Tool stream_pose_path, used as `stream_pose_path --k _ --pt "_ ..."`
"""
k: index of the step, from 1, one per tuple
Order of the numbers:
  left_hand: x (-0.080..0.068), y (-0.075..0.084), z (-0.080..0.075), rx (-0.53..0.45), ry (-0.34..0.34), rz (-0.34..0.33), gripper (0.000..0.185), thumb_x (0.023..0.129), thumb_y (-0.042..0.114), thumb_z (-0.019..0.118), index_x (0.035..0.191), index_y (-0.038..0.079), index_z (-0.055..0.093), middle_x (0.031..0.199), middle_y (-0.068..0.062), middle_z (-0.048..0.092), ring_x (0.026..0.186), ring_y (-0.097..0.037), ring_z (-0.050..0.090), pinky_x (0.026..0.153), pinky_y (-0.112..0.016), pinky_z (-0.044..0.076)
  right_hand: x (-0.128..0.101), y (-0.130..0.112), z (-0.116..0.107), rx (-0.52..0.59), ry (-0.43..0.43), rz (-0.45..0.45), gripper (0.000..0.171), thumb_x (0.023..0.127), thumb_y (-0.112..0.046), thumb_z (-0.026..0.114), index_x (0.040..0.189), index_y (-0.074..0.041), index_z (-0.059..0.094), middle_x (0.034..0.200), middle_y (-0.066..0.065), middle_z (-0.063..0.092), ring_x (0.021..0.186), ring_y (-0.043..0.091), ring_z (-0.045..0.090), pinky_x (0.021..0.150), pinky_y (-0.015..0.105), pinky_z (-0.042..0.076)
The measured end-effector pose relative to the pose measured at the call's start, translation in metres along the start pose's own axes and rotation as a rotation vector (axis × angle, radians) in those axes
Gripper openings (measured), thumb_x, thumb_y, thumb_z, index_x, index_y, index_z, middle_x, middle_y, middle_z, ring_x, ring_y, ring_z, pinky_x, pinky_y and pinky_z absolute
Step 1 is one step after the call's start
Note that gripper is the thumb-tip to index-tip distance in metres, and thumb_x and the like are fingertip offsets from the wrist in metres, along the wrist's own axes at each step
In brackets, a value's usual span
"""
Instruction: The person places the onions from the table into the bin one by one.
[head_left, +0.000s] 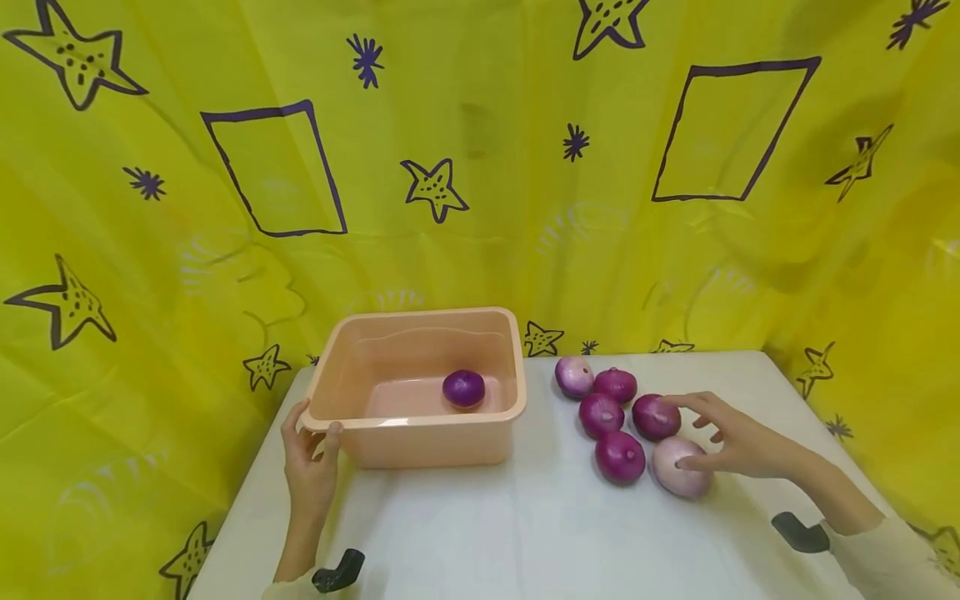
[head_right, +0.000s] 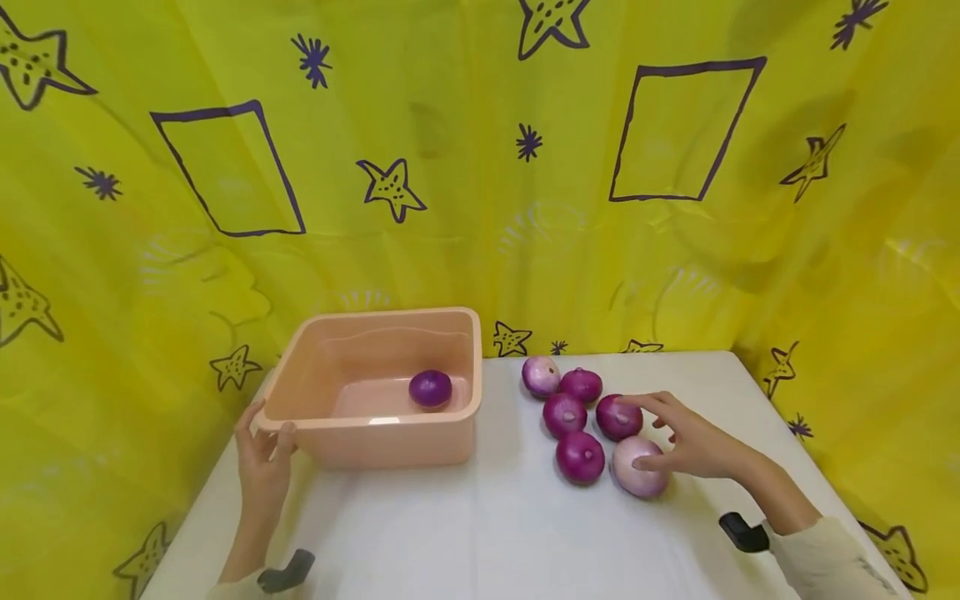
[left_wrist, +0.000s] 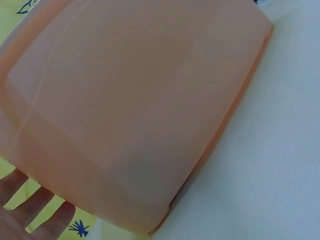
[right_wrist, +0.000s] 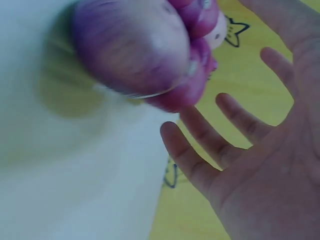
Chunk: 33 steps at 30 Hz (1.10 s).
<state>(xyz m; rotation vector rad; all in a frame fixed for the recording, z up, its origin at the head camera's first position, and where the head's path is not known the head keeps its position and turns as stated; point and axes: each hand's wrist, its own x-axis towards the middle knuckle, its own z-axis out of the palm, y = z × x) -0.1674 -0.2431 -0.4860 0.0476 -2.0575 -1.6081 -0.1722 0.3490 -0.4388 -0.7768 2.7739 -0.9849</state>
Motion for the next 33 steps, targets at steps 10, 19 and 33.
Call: stream_pose_path --k 10,19,33 --pt "0.003 0.001 0.0 0.006 0.006 0.003 0.063 0.103 0.01 0.06 0.157 0.016 0.029 0.152 -0.02 0.049 0.108 -0.008 0.056 0.085 -0.009 0.048 -0.019 0.023 0.018 0.138 -0.095 -0.021 0.08 0.087 -0.021 0.084 0.154 -0.014 0.04 0.127 0.02 0.049 0.092 0.012 0.06 0.073 0.029 0.057" --pt "0.002 0.002 0.0 0.01 0.004 -0.009 0.063 0.103 0.011 0.059 0.158 0.017 0.028 0.153 -0.019 0.047 0.109 -0.008 0.055 0.086 -0.008 0.047 -0.021 0.025 0.024 0.121 -0.087 -0.002 0.074 0.088 -0.024 0.082 0.151 -0.011 0.045 0.135 0.022 0.054 0.091 0.008 0.057 0.073 0.028 0.056" --pt "0.0 0.0 0.001 0.018 0.008 -0.009 0.063 0.103 0.012 0.06 0.157 0.017 0.029 0.151 -0.02 0.05 0.108 -0.009 0.055 0.084 -0.009 0.048 -0.019 0.027 0.02 0.112 -0.101 0.024 0.073 0.087 -0.026 0.084 0.149 -0.013 0.047 0.132 0.018 0.057 0.088 0.008 0.059 0.07 0.028 0.056"
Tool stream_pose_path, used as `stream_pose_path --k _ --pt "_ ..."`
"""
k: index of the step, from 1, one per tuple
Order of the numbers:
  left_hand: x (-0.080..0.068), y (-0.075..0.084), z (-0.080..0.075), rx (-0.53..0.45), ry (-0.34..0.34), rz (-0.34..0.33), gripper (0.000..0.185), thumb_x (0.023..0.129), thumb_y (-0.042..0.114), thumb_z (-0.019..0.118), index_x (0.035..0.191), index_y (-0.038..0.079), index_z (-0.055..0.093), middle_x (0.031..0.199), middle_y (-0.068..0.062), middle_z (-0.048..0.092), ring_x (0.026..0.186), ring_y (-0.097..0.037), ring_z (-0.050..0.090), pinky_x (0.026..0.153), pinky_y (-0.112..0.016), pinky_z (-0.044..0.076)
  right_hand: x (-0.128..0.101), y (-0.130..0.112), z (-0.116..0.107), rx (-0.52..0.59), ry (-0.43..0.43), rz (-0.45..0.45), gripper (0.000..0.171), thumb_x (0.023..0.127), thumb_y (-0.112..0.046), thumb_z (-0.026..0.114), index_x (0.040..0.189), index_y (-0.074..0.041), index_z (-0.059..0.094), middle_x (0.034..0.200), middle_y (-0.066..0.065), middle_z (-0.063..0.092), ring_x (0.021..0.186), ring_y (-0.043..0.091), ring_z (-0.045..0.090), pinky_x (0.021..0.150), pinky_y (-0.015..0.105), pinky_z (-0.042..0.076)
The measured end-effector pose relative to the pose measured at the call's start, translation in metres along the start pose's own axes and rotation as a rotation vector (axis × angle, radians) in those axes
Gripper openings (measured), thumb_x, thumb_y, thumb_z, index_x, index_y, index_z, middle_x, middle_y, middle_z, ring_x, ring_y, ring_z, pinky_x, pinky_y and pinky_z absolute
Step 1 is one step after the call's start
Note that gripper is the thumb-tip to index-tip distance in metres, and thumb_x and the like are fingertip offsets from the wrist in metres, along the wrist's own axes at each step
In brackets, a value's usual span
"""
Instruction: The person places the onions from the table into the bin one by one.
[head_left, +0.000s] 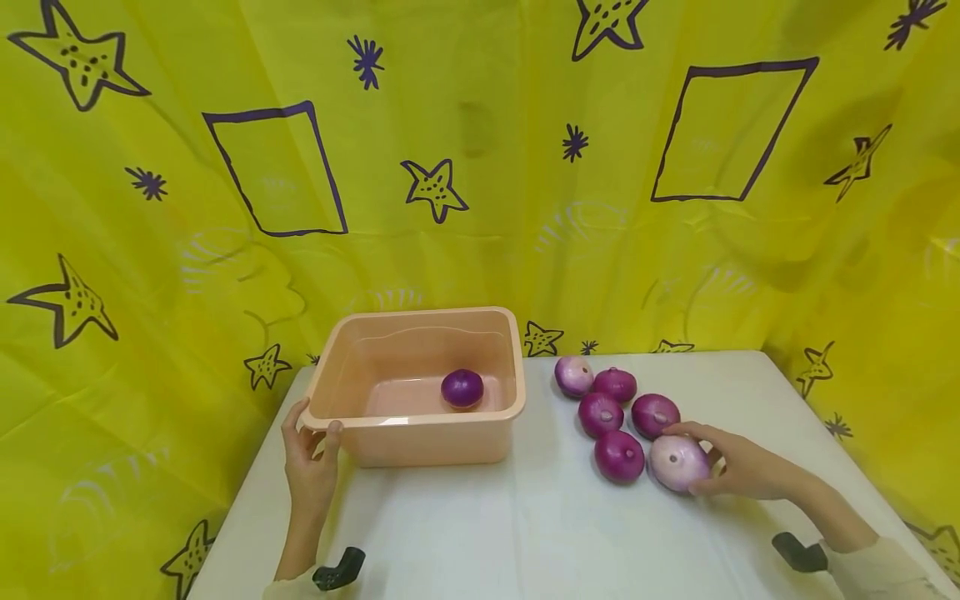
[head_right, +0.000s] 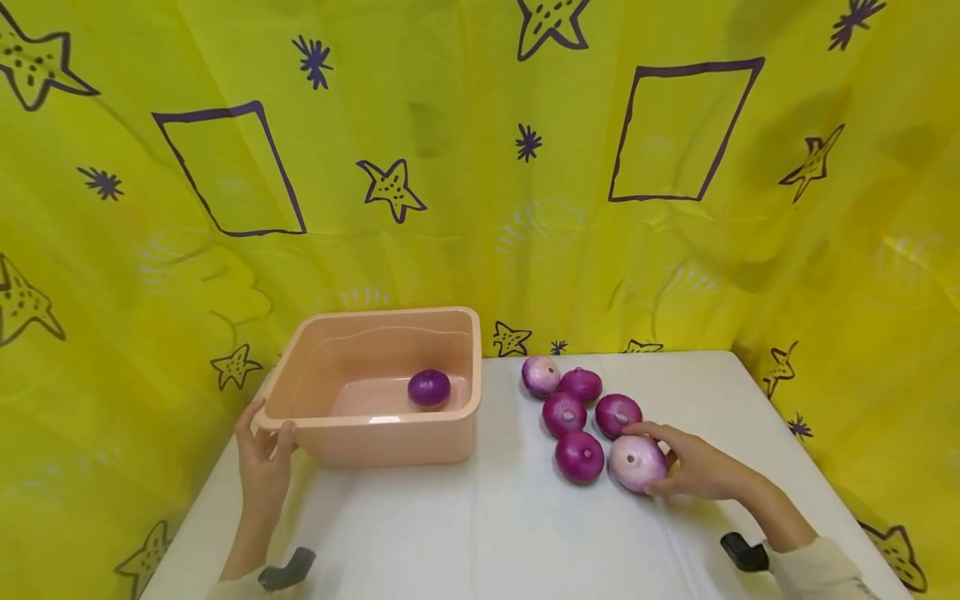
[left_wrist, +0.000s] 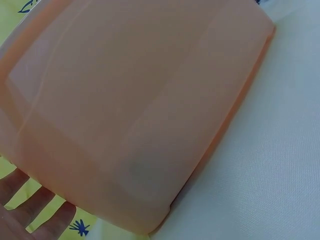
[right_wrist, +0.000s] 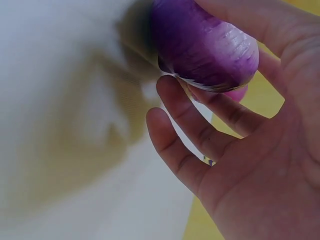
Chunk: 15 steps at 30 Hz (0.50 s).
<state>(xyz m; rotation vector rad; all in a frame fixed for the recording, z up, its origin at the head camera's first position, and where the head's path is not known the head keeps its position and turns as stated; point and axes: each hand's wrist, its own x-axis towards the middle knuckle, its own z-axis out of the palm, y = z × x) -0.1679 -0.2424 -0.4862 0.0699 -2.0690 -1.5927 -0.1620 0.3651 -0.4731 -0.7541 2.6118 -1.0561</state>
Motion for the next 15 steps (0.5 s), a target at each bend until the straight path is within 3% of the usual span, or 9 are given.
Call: stream_pose_path --k 3,7,15 --pt "0.0 -0.001 0.0 0.003 0.001 0.005 0.063 0.103 0.012 0.06 0.157 0.018 0.029 0.151 -0.02 0.05 0.108 -0.01 0.056 0.084 -0.008 0.048 0.004 -0.004 -0.008 -0.001 -0.005 -0.007 0.073 0.086 -0.026 0.084 0.148 -0.013 0.048 0.131 0.018 0.057 0.089 0.008 0.06 0.069 0.028 0.057" --pt "0.0 -0.001 0.0 0.003 0.002 0.015 0.063 0.103 0.011 0.06 0.158 0.017 0.029 0.151 -0.02 0.05 0.108 -0.009 0.056 0.085 -0.008 0.048 0.011 -0.012 -0.022 -0.021 0.019 -0.088 0.072 0.086 -0.019 0.084 0.146 -0.009 0.047 0.127 0.019 0.058 0.089 0.007 0.062 0.071 0.03 0.058" --pt "-0.001 0.001 0.0 0.006 0.0 0.016 0.063 0.103 0.011 0.06 0.157 0.016 0.029 0.152 -0.021 0.048 0.108 -0.009 0.055 0.083 -0.008 0.047 0.032 -0.035 -0.047 -0.085 0.171 -0.103 0.072 0.082 -0.017 0.087 0.144 -0.009 0.05 0.122 0.014 0.061 0.086 0.007 0.063 0.07 0.029 0.059"
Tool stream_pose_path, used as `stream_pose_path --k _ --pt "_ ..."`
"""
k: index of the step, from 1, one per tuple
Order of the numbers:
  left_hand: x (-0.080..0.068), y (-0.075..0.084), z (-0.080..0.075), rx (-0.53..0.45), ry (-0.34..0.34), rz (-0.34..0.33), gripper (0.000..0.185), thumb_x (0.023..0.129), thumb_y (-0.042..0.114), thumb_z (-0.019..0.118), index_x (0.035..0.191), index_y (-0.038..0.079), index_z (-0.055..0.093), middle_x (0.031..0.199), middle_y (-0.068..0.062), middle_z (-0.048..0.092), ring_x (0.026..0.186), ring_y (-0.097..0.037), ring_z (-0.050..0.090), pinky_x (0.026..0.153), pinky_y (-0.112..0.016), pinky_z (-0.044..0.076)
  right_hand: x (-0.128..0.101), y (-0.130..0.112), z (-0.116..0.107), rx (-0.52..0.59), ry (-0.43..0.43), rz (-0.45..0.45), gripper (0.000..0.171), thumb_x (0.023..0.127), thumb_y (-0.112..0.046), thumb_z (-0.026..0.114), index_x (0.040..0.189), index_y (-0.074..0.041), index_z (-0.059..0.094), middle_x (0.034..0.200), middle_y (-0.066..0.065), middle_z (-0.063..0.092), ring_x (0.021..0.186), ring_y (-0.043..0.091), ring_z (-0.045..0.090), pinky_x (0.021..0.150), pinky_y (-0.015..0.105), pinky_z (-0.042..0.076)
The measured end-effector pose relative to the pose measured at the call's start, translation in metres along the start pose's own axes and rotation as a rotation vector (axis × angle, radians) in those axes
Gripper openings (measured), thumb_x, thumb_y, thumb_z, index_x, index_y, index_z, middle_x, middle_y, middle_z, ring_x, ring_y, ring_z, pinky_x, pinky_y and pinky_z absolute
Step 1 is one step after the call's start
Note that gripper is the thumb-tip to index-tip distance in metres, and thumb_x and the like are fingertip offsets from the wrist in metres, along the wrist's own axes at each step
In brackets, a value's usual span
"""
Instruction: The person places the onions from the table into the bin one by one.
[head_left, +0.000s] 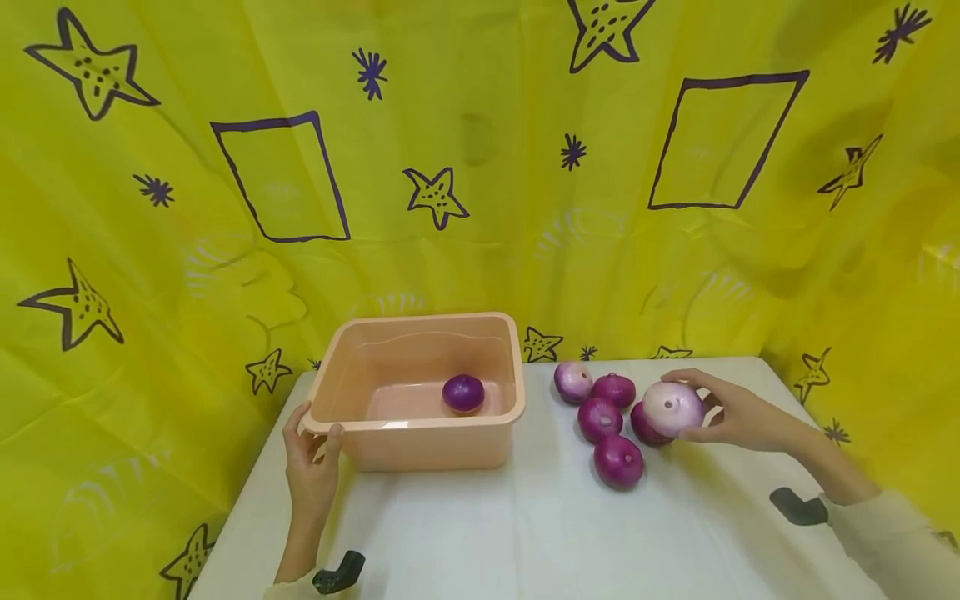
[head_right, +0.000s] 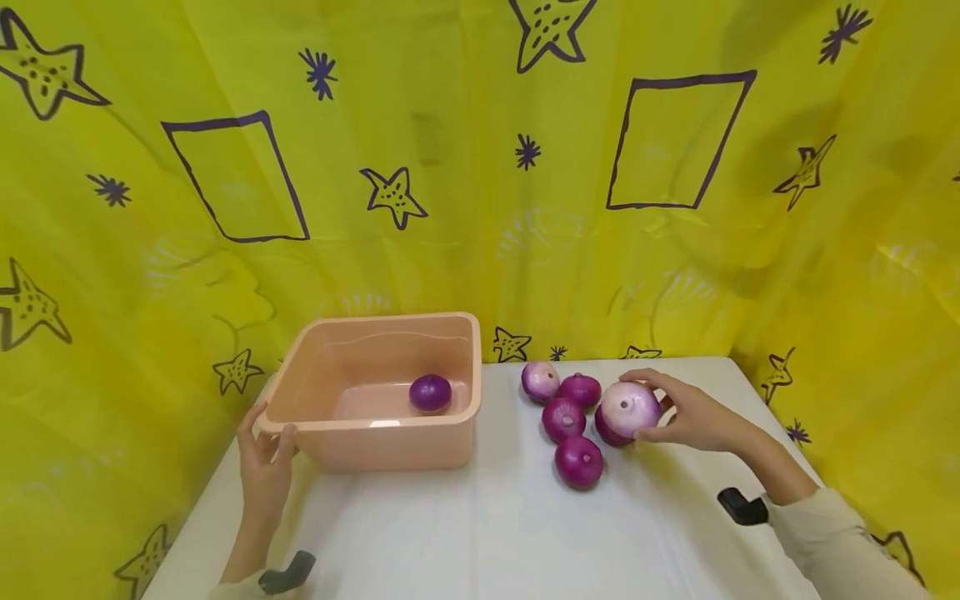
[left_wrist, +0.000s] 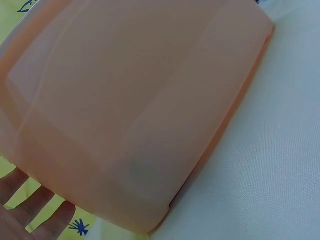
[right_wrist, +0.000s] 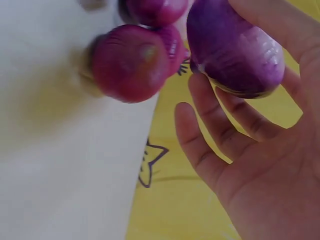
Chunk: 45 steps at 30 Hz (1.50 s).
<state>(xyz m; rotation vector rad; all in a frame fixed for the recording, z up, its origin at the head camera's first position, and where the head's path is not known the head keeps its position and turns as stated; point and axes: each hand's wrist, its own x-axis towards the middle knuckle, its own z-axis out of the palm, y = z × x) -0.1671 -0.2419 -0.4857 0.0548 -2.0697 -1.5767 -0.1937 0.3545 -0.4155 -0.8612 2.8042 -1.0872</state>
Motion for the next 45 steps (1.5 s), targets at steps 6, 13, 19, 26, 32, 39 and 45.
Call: stream_pose_path --k 6,13,19,26,32,39,45 --pt "0.0 -0.002 0.0 0.009 0.018 -0.006 0.062 0.103 0.01 0.06 0.157 0.017 0.031 0.148 -0.021 0.053 0.108 -0.01 0.056 0.082 -0.009 0.047 0.022 -0.013 -0.017 -0.062 0.089 0.027 0.075 0.082 -0.016 0.088 0.145 -0.008 0.049 0.124 0.013 0.061 0.089 0.007 0.061 0.072 0.027 0.059" --pt "-0.001 -0.002 0.001 0.003 0.025 -0.015 0.062 0.102 0.01 0.061 0.157 0.017 0.032 0.144 -0.022 0.056 0.107 -0.007 0.055 0.08 -0.011 0.046 0.045 -0.023 -0.034 -0.066 0.136 0.028 0.076 0.083 -0.014 0.087 0.147 -0.01 0.047 0.126 0.011 0.059 0.089 0.009 0.061 0.072 0.024 0.058" --pt "-0.002 -0.001 0.0 0.006 0.019 -0.029 0.062 0.103 0.012 0.06 0.157 0.018 0.031 0.147 -0.022 0.054 0.108 -0.007 0.054 0.081 -0.01 0.046 0.064 -0.029 -0.042 -0.072 0.154 -0.024 0.075 0.082 -0.01 0.087 0.146 -0.007 0.048 0.126 0.012 0.058 0.09 0.01 0.062 0.074 0.024 0.059" --pt "-0.001 -0.002 0.0 0.013 0.019 -0.034 0.062 0.103 0.013 0.06 0.157 0.018 0.031 0.148 -0.022 0.053 0.108 -0.006 0.054 0.082 -0.01 0.046 0.079 -0.039 -0.042 -0.07 0.141 -0.006 0.074 0.084 -0.016 0.087 0.146 -0.008 0.047 0.125 0.012 0.058 0.092 0.017 0.063 0.075 0.024 0.058" --pt "-0.001 -0.002 0.0 0.008 0.029 -0.024 0.062 0.103 0.011 0.061 0.157 0.018 0.032 0.145 -0.022 0.056 0.107 -0.006 0.055 0.081 -0.012 0.047 0.102 -0.053 -0.037 -0.021 0.103 -0.002 0.075 0.085 -0.018 0.086 0.148 -0.009 0.046 0.125 0.015 0.057 0.096 0.029 0.064 0.077 0.025 0.058" --pt "-0.001 -0.004 -0.001 -0.014 0.024 -0.008 0.062 0.102 0.01 0.061 0.157 0.017 0.032 0.146 -0.022 0.054 0.107 -0.007 0.056 0.082 -0.011 0.047 0.147 -0.075 -0.021 0.003 0.05 -0.028 0.075 0.085 -0.023 0.086 0.148 -0.014 0.045 0.129 0.015 0.057 0.101 0.029 0.064 0.082 0.032 0.058" --pt "-0.001 -0.005 0.0 -0.025 0.024 -0.005 0.062 0.102 0.009 0.061 0.157 0.017 0.032 0.148 -0.022 0.053 0.108 -0.01 0.056 0.082 -0.011 0.048 0.19 -0.098 0.005 0.048 -0.004 -0.113 0.074 0.083 -0.018 0.087 0.145 -0.011 0.047 0.124 0.017 0.058 0.096 0.03 0.065 0.083 0.041 0.059"
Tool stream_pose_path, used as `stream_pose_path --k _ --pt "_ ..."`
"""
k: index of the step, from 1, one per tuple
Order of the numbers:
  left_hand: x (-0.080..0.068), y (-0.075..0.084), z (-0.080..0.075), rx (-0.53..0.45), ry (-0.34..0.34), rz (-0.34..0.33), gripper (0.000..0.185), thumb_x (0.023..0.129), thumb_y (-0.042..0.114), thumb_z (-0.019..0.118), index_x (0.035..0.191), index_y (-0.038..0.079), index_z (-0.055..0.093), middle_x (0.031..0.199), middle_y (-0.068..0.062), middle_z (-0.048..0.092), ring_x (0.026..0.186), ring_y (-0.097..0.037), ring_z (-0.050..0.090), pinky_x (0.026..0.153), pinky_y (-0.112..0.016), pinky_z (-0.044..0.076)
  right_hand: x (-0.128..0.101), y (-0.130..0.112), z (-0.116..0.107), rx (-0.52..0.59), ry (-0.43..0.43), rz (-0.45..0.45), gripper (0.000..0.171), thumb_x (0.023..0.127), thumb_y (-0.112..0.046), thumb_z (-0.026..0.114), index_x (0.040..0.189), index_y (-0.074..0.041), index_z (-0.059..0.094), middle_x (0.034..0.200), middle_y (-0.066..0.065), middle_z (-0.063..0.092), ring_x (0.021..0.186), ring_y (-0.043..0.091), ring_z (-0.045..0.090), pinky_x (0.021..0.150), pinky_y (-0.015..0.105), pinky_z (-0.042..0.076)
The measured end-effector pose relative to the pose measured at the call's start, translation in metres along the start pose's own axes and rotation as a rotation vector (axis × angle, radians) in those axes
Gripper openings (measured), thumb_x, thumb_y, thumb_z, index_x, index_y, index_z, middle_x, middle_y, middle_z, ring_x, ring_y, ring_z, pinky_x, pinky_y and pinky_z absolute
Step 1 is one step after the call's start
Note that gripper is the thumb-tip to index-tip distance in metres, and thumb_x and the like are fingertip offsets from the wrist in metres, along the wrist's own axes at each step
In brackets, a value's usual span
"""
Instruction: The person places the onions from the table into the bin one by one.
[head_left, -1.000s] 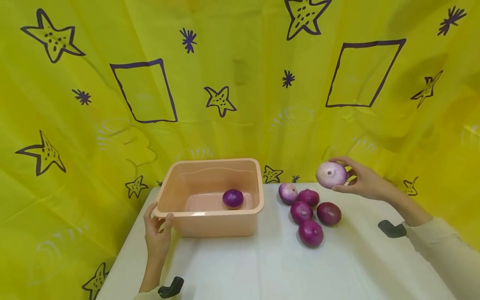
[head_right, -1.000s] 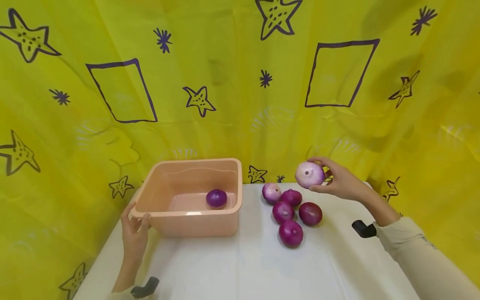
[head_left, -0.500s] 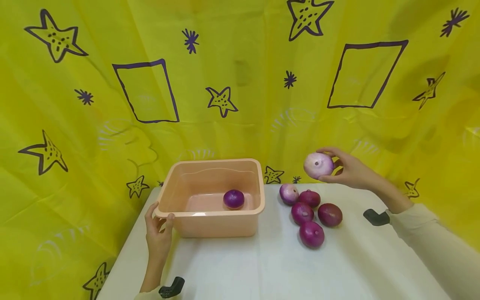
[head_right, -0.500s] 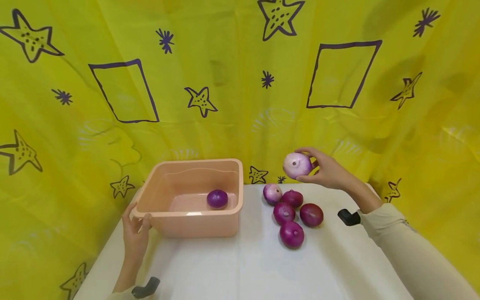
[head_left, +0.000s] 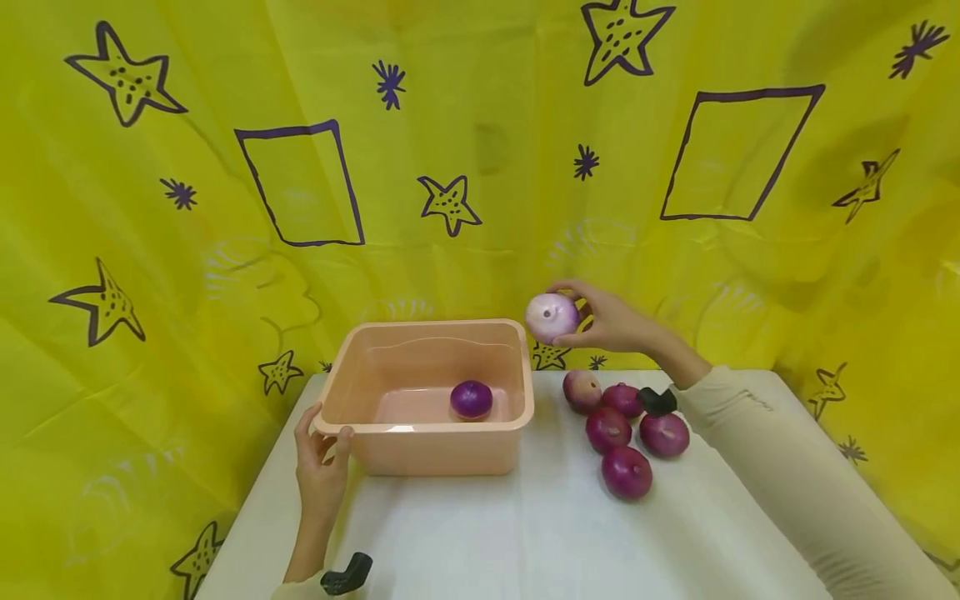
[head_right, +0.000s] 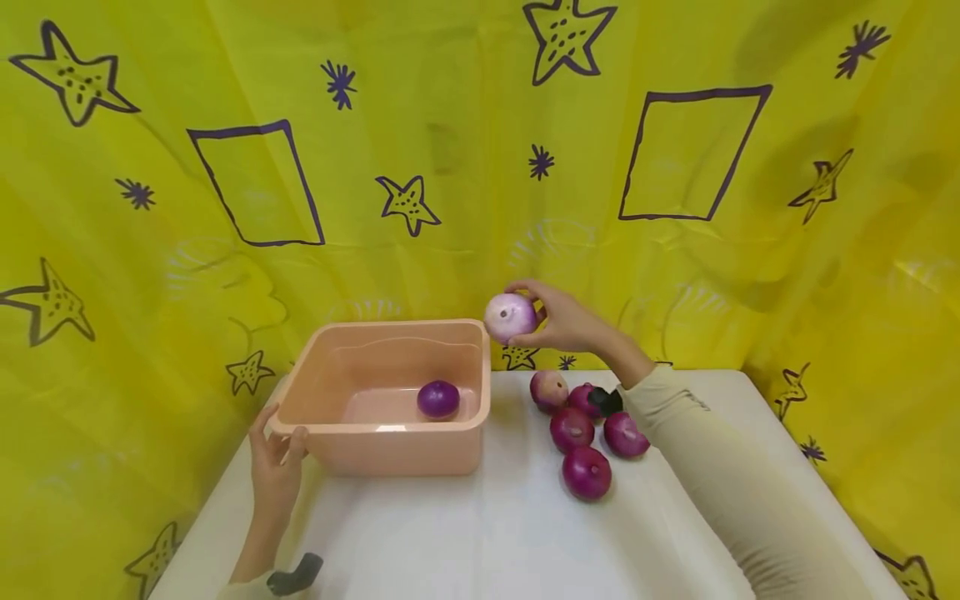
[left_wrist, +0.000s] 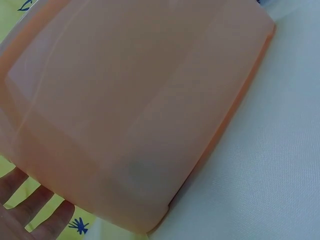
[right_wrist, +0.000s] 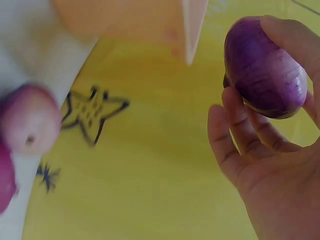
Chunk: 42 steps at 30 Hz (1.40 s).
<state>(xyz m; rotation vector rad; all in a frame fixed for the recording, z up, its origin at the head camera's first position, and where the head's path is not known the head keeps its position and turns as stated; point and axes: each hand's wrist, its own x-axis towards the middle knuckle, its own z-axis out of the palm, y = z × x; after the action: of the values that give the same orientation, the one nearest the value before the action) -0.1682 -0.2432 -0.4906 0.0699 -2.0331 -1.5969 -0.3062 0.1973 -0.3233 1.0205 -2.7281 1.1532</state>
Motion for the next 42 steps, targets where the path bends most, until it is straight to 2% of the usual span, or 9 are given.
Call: stream_pose_path --k 7,15,20,30,37,42 --pt "0.001 0.004 0.002 0.003 -0.008 -0.024 0.062 0.103 0.012 0.061 0.157 0.018 0.031 0.148 -0.022 0.052 0.109 -0.01 0.055 0.083 -0.011 0.047 0.042 -0.025 0.032 0.029 -0.065 -0.053 0.076 0.081 -0.018 0.089 0.144 -0.01 0.048 0.123 0.016 0.061 0.093 0.025 0.067 0.082 0.037 0.059" --pt "-0.002 0.001 0.001 -0.032 -0.003 -0.005 0.061 0.103 0.008 0.06 0.157 0.015 0.032 0.148 -0.023 0.052 0.107 -0.007 0.057 0.084 -0.01 0.049 0.08 -0.048 0.07 0.033 -0.128 -0.099 0.074 0.079 -0.019 0.091 0.141 -0.012 0.052 0.125 0.012 0.062 0.099 0.03 0.063 0.086 0.034 0.056" --pt "-0.002 0.002 0.001 -0.03 -0.006 -0.003 0.062 0.103 0.009 0.06 0.157 0.017 0.031 0.15 -0.022 0.05 0.109 -0.01 0.056 0.086 -0.009 0.048 0.096 -0.057 0.087 0.004 -0.158 -0.11 0.071 0.079 -0.022 0.09 0.139 -0.014 0.053 0.128 0.009 0.062 0.107 0.026 0.062 0.092 0.035 0.054" --pt "0.0 0.002 0.001 0.005 -0.005 -0.01 0.062 0.103 0.012 0.061 0.157 0.018 0.031 0.152 -0.02 0.049 0.11 -0.007 0.056 0.086 -0.009 0.047 0.112 -0.063 0.112 -0.004 -0.205 -0.098 0.068 0.08 -0.022 0.089 0.139 -0.015 0.054 0.127 0.01 0.062 0.11 0.026 0.061 0.094 0.034 0.054" --pt "0.0 0.002 0.002 -0.031 -0.021 -0.016 0.064 0.102 0.011 0.061 0.157 0.018 0.03 0.156 -0.018 0.045 0.111 -0.007 0.055 0.085 -0.01 0.049 0.115 -0.065 0.124 0.052 -0.268 -0.029 0.068 0.083 -0.024 0.087 0.139 -0.02 0.05 0.125 0.008 0.061 0.11 0.027 0.061 0.094 0.033 0.053" --pt "0.001 0.0 0.001 -0.013 -0.014 -0.019 0.063 0.103 0.012 0.061 0.158 0.019 0.031 0.155 -0.018 0.046 0.111 -0.007 0.055 0.086 -0.01 0.049 0.118 -0.067 0.126 0.011 -0.295 -0.023 0.082 0.086 -0.031 0.085 0.153 -0.021 0.039 0.138 0.019 0.058 0.125 0.033 0.058 0.104 0.045 0.049"
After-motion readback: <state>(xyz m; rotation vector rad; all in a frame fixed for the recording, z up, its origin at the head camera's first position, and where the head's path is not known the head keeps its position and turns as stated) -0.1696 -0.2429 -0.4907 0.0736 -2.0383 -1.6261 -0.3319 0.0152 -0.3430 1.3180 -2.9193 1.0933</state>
